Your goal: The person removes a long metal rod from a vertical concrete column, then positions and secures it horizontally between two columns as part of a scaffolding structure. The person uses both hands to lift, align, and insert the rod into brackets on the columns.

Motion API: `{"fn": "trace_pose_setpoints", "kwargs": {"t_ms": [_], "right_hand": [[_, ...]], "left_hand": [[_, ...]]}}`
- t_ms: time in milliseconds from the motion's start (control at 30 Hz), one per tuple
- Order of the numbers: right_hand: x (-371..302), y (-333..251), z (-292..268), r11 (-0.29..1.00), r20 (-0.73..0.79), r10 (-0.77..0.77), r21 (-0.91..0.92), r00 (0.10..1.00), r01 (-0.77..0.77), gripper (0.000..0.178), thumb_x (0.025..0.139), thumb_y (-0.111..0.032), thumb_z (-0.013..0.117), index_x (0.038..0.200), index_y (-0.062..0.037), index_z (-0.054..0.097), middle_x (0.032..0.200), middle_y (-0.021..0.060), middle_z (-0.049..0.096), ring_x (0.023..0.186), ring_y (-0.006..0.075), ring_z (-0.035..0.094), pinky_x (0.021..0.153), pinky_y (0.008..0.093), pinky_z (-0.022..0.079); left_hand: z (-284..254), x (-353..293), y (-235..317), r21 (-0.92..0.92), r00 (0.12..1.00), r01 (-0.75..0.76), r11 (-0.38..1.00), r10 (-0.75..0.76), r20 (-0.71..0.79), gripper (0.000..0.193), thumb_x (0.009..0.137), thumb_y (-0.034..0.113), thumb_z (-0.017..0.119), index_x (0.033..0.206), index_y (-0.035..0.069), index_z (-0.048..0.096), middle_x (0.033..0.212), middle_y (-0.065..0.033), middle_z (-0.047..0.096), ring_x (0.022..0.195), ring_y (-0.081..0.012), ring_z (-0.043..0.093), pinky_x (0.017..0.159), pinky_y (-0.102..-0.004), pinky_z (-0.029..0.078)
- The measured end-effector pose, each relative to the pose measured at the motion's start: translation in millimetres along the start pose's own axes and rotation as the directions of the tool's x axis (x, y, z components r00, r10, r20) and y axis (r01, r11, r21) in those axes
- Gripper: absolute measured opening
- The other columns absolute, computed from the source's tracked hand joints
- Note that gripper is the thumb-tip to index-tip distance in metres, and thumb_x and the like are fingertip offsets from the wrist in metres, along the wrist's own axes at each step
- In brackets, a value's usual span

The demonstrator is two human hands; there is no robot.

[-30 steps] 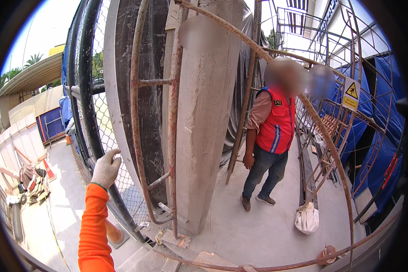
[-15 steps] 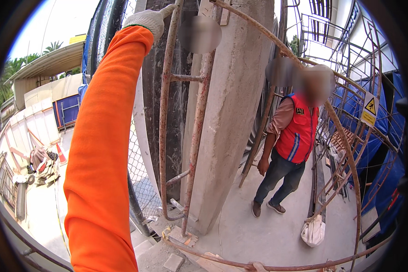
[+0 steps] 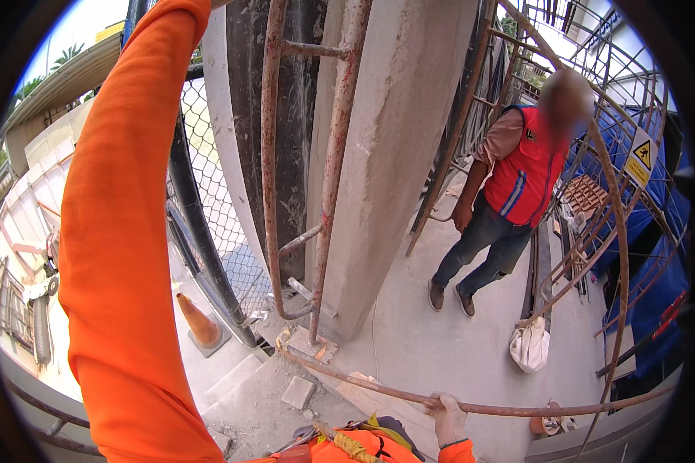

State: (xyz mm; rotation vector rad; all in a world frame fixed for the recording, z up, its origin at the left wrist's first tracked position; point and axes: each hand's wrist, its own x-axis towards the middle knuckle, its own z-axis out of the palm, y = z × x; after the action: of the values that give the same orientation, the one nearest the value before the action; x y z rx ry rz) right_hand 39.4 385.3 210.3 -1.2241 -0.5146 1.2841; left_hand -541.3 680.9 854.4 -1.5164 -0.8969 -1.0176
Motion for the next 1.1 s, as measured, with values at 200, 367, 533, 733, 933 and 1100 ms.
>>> {"fn": "trace_pose_setpoints", "kwargs": {"t_ms": [200,367,533,733,933,1100], "right_hand": [[10.4,-4.8,7.4,0.998,0.011,-0.044,-0.042,0.999,0.044,0.025,0.096,-0.025,0.067,0.102,-0.0005,0.068,0.098,0.0123,0.07,0.087,0.0264,0.07,0.073,0.0412,0.057],[32.3,-1.3,9.6,0.998,-0.118,-0.054,-0.029,0.991,0.051,0.024,0.096,-0.026,0.067,0.101,-0.0025,0.068,0.096,0.0112,0.069,0.084,0.0251,0.068,0.072,0.0402,0.056],[63.7,-7.4,12.9,0.99,-0.172,-0.137,-0.065,0.976,0.128,0.02,0.097,-0.024,0.066,0.096,-0.0044,0.066,0.094,0.0105,0.068,0.084,0.026,0.067,0.073,0.0411,0.056],[98.1,-22.3,43.3,0.918,-0.174,-0.379,0.055,0.909,0.393,0.029,0.1,-0.024,0.056,0.078,-0.006,0.054,0.08,0.0083,0.058,0.083,0.0255,0.058,0.083,0.044,0.05],[116.7,-27.3,64.6,0.872,-0.169,-0.306,0.345,0.937,0.347,0.04,0.101,-0.025,0.05,0.066,-0.0125,0.036,0.066,0.0037,0.038,0.067,0.021,0.04,0.072,0.0396,0.043],[121.4,-26.2,73.2,0.867,-0.183,-0.383,0.268,0.905,0.421,0.043,0.102,-0.027,0.049,0.064,-0.0142,0.033,0.064,0.0026,0.035,0.063,0.0203,0.039,0.068,0.0376,0.04]], "left_hand": [[48.7,-203.0,60.5,-0.356,0.538,0.84,0.41,-0.538,0.649,0.06,0.106,0.06,0.049,0.136,0.01,0.064,0.102,-0.0104,0.073,0.089,-0.0222,0.068,0.08,-0.0372,0.056],[60.3,-455.3,152.0,-0.037,0.056,0.998,0.049,-0.468,0.882,0.073,0.098,0.065,0.051,0.133,0.002,0.065,0.107,-0.0116,0.068,0.092,-0.0197,0.063,0.078,-0.0348,0.05],[28.2,-668.2,266.1,0.361,-0.398,0.917,-0.171,-0.298,0.868,0.063,0.102,0.063,0.052,0.131,0.009,0.066,0.104,-0.0034,0.067,0.088,-0.0161,0.061,0.076,-0.0357,0.051],[18.2,-766.8,345.1,0.54,-0.561,0.826,-0.159,-0.153,0.813,0.057,0.096,0.037,0.063,0.142,0.004,0.059,0.12,-0.0085,0.066,0.101,-0.022,0.065,0.082,-0.0407,0.056],[56.5,-819.7,367.1,0.375,-0.301,0.91,0.175,-0.344,0.89,0.078,0.083,0.035,0.075,0.148,0.0,0.05,0.135,-0.0273,0.065,0.117,-0.0396,0.068,0.1,-0.0437,0.053],[84.2,-841.6,370.9,0.443,-0.436,0.894,-0.062,-0.34,0.833,0.078,0.082,0.028,0.077,0.149,-0.001,0.051,0.141,-0.0203,0.064,0.135,-0.0326,0.058,0.109,-0.042,0.047]]}}
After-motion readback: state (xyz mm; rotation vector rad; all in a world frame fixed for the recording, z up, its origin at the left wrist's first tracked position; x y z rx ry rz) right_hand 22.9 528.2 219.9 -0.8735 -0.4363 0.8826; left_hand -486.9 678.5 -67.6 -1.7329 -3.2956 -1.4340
